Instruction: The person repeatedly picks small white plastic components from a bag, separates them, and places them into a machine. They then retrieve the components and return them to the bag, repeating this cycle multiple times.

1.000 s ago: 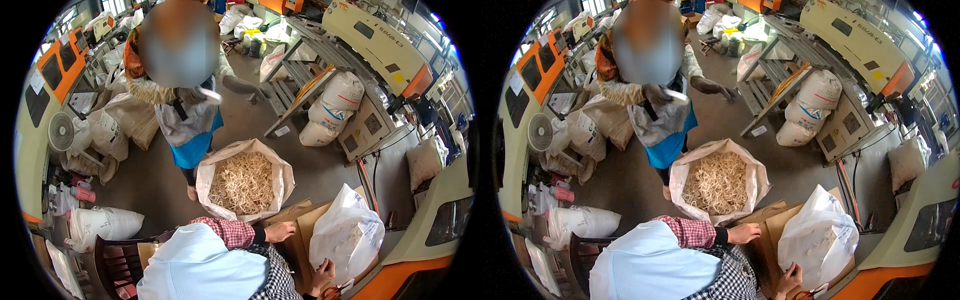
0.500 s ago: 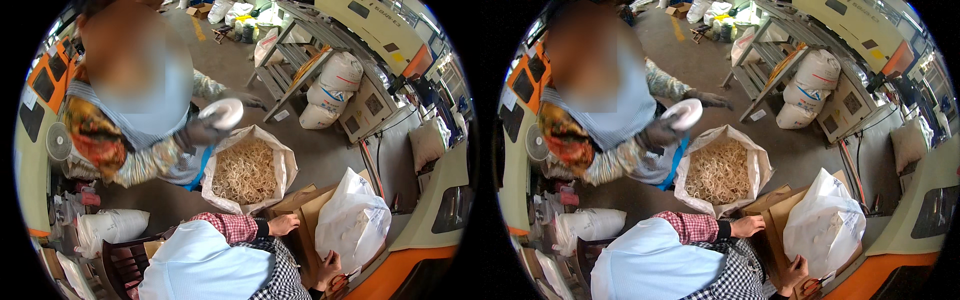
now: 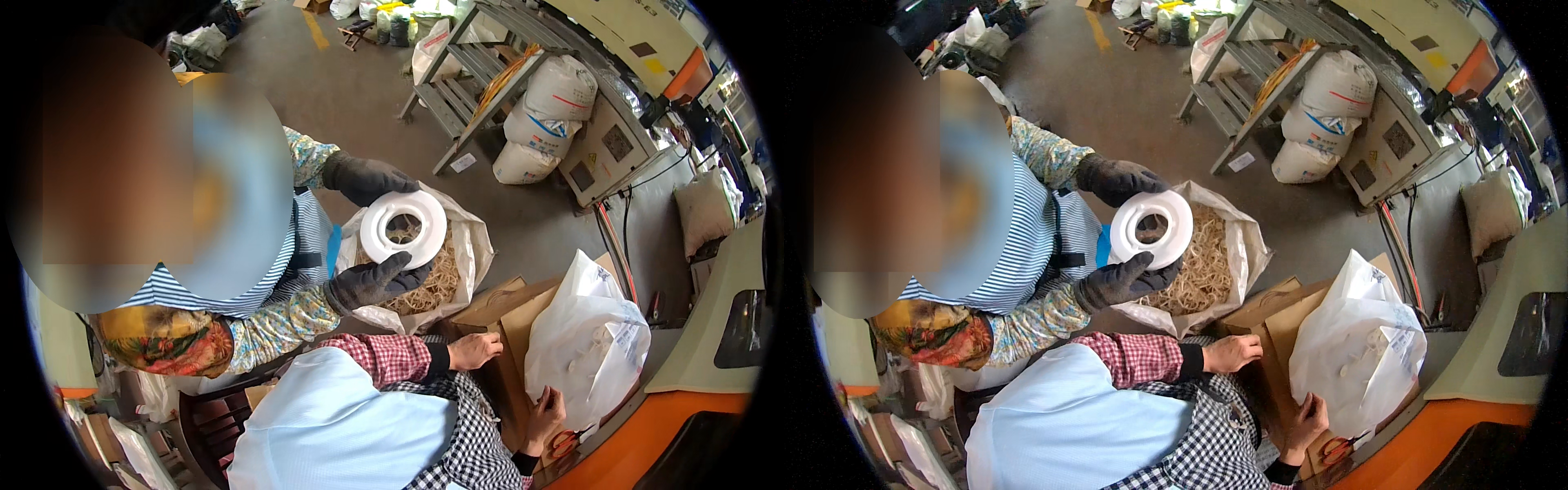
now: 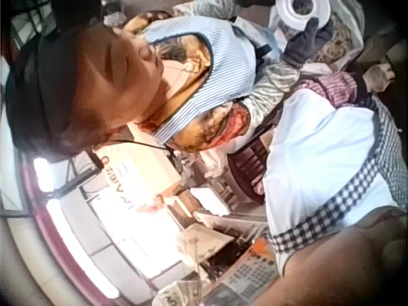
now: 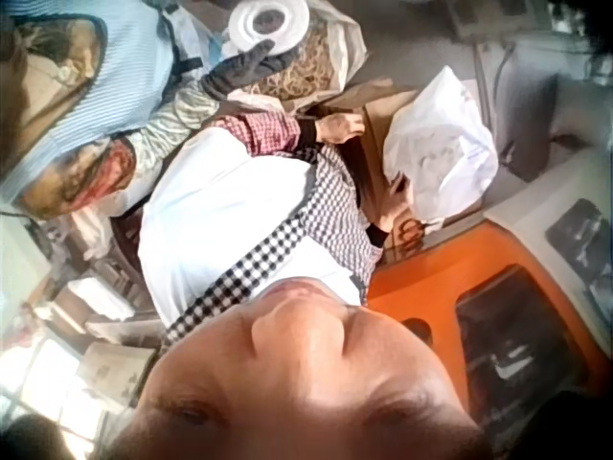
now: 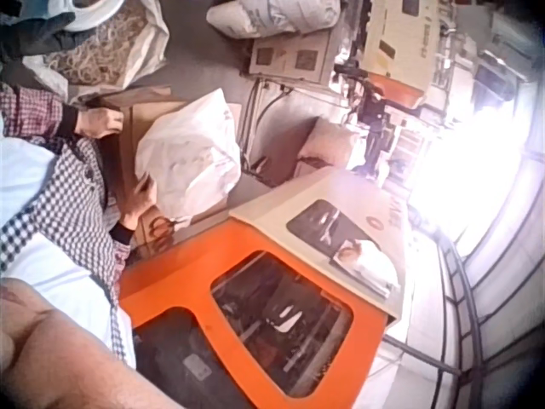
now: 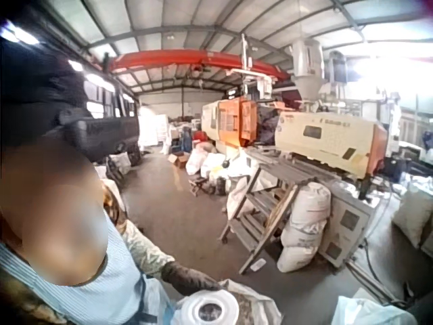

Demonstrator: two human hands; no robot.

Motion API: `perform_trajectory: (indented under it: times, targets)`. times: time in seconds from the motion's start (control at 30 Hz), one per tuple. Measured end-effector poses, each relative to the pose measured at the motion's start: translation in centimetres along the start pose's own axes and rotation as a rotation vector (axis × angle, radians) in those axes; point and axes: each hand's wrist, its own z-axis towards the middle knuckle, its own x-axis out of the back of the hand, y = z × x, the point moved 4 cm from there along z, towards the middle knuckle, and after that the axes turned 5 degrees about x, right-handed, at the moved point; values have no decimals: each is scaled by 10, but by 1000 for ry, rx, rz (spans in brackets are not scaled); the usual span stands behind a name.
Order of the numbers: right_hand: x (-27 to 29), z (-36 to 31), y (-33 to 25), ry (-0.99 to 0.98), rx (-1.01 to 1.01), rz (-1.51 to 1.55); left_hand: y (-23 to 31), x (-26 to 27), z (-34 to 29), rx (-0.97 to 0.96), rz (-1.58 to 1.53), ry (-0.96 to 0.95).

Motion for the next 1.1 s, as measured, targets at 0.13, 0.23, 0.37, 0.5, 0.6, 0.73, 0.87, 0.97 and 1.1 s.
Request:
perform_trajectory:
  times: [0.13, 0.23, 0.37, 0.5, 0.6, 0.73, 0.87, 0.97, 1.1]
  targets:
    - [-7, 6, 3, -34, -15, 55, -7, -3, -2, -16, 31, 43]
    - [-10, 10, -1, -47, 14, 41, -10, 2, -3, 5, 25, 52]
    - [-12, 16, -7, -120, -30, 32, -15, 2, -3, 11, 1, 91]
    - [-15, 18, -9, -146, -42, 28, -18, 1, -4, 70, 14, 9]
    - [-19, 17, -4, -154, -46, 43, -19, 1, -5, 51, 18, 23]
    - [-23, 17, -3, -168, -38, 33, -22, 0, -6, 40, -3, 59]
    - [-24, 17, -9, -160, 9, 15, -22, 1, -8, 33, 11, 63]
    - [-26, 14, -9, -97, 113, 6, -21, 0, -9, 41, 13, 34]
    - [-27, 13, -5, -119, 95, 22, -19, 1, -8, 30, 9, 52]
